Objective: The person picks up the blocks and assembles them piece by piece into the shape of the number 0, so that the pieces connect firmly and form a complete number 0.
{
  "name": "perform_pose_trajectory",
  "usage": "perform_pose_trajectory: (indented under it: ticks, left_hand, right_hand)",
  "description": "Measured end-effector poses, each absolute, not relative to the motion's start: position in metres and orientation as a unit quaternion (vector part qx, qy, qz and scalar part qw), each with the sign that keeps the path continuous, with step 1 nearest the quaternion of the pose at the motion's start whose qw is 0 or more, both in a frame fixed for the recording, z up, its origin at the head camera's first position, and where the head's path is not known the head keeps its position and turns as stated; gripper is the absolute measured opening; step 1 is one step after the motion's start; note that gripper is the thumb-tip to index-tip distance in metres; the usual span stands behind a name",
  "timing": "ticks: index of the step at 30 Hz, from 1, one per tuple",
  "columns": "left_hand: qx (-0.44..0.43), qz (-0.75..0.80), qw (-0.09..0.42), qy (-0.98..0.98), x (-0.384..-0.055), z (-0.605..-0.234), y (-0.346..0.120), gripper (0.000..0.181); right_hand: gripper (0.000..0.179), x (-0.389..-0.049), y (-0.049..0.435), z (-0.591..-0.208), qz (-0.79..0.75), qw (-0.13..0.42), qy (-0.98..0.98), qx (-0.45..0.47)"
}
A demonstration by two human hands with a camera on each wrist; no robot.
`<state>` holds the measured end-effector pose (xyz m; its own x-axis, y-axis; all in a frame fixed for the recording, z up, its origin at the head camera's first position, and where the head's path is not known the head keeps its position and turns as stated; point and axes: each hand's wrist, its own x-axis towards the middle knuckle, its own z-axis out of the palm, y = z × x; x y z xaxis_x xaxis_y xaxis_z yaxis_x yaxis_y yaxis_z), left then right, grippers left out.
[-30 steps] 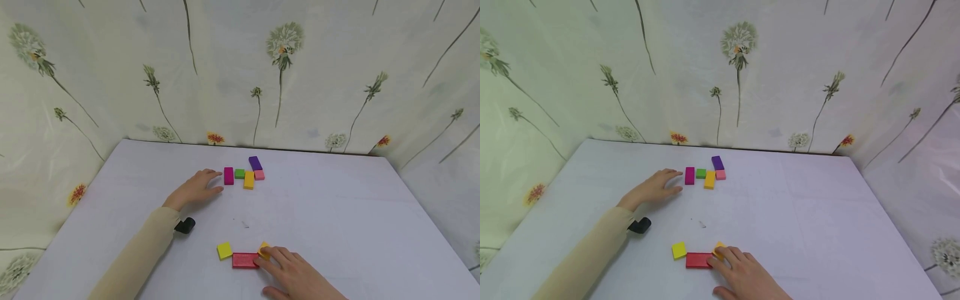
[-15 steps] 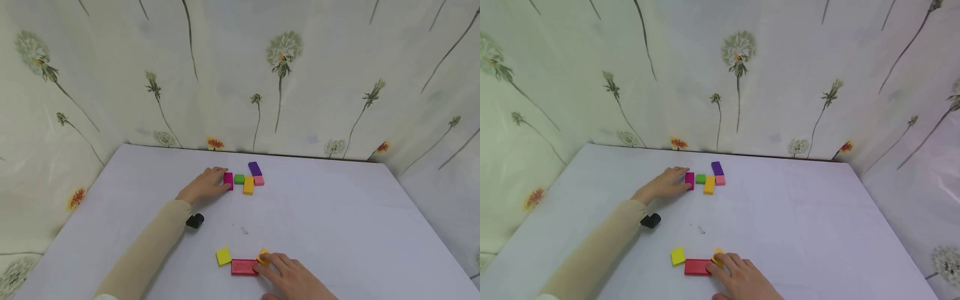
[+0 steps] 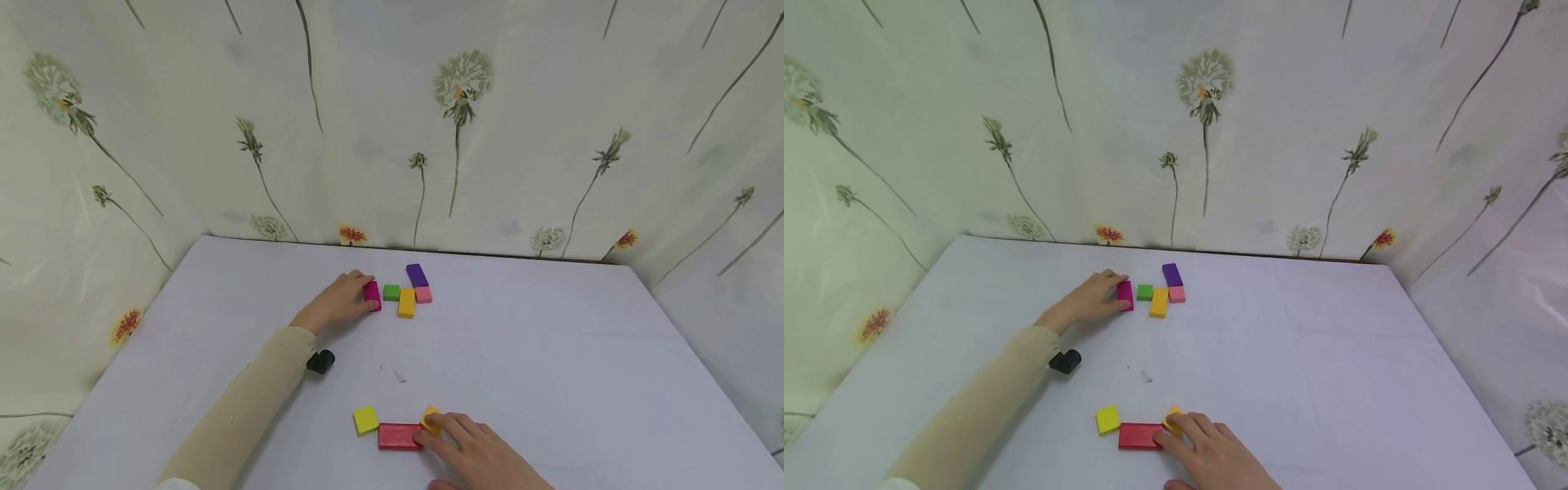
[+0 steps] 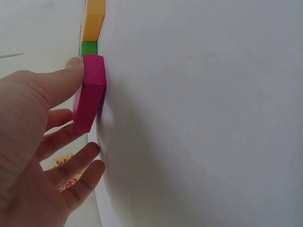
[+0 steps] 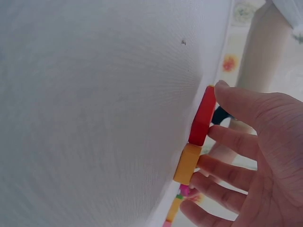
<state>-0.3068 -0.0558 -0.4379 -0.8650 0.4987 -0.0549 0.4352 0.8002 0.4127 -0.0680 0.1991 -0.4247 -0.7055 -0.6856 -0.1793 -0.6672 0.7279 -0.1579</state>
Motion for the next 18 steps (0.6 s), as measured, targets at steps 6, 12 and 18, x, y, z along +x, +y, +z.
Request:
perform_pose_trajectory:
  ticks: [6, 12, 18]
  left_hand:
    - [0.236, 0.236, 0.064, 0.941, -0.3045, -0.4371, -0.0562, 0.066]
    - [0.212, 0.265, 0.058, 0.939, -0.3008, -0.4409, -0.0562, 0.064]
    - [0.228, 0.3, 0.056, 0.925, -0.2991, -0.4423, -0.0563, 0.059]
  right_hand:
    - [0.061, -0.0674, 0.2003, -0.4261, -0.044, 0.1, 0.923, -0.369]
    - [0.061, -0.0668, 0.2009, -0.4258, -0.049, 0.104, 0.922, -0.369]
    - [0.063, -0.0671, 0.1998, -0.4247, -0.051, 0.122, 0.926, -0.355]
